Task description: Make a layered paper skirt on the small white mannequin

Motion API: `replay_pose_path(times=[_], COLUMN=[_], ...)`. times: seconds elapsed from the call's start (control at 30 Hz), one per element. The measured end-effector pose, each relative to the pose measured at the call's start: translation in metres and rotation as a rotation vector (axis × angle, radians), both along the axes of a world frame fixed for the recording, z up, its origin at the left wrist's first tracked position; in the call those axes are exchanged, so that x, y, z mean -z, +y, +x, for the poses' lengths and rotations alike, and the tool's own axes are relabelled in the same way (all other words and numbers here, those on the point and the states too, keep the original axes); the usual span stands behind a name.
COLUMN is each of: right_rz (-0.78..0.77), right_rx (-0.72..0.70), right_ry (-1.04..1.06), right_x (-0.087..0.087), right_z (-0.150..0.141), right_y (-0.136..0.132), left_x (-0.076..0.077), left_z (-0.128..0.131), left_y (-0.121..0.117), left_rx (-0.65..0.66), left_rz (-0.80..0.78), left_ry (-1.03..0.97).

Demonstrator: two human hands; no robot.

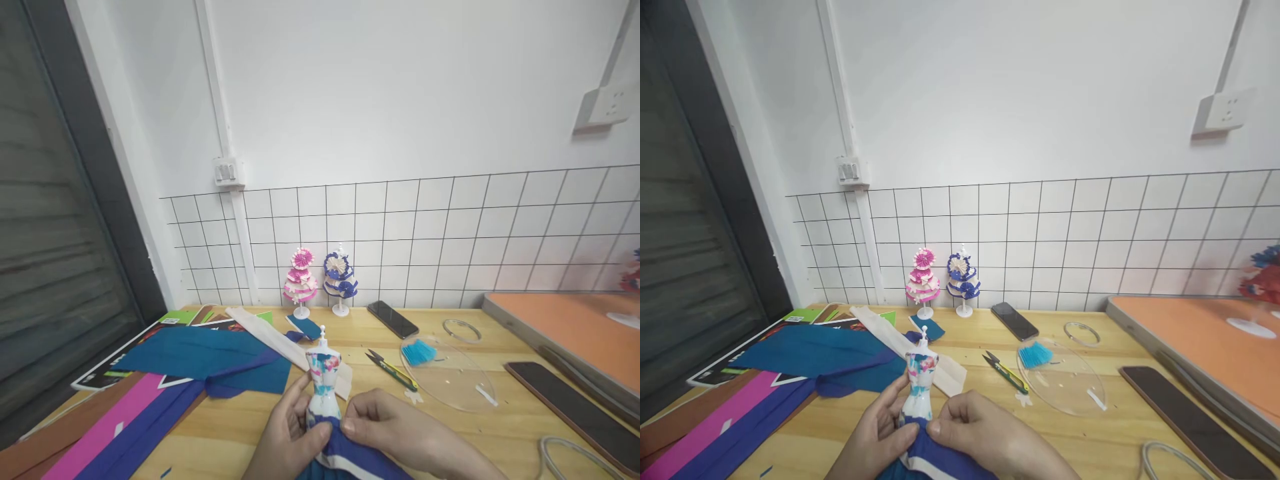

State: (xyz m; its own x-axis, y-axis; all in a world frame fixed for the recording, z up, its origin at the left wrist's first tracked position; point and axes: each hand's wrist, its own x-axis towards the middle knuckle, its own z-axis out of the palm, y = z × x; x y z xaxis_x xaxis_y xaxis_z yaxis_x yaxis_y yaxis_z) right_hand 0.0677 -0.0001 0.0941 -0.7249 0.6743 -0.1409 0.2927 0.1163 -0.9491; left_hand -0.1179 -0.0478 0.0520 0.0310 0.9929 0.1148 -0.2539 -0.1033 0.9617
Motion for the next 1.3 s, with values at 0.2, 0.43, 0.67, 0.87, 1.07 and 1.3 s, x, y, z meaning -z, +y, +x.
replay_pose_path(times=[0.2,0.43,0.67,0.87,1.07,1.3], right_rz=[-0.162,-0.089,-0.032,0.049,0.054,0.086], right_rx=[0.053,0.083,0.110,0.061,0.091,0.113], right_ry=[0.149,0.177,0.198,0.146,0.145,0.089], right_x=[-0.004,-0.009,-0.014,-0.025,-0.021,-0.021], right_z=[-0.003,-0.007,-0.006,0.000,-0.002,0.000], right_y=[-0.004,-0.010,-0.015,-0.022,-0.022,-0.023], left_x=[0.000,-0.008,-0.011,-0.003,0.000,-0.012], left_z=[0.002,0.003,0.007,0.006,0.005,0.005], left_y=[-0.003,-0.009,-0.013,-0.013,-0.016,-0.019], left_rx=[-0.115,-0.135,-0.129,-0.178,-0.159,-0.074], left_rz=[0.004,0.008,0.017,0.004,0.015,0.016], left_ry=[-0.070,-0.068,-0.074,-0.079,-0.118,-0.143])
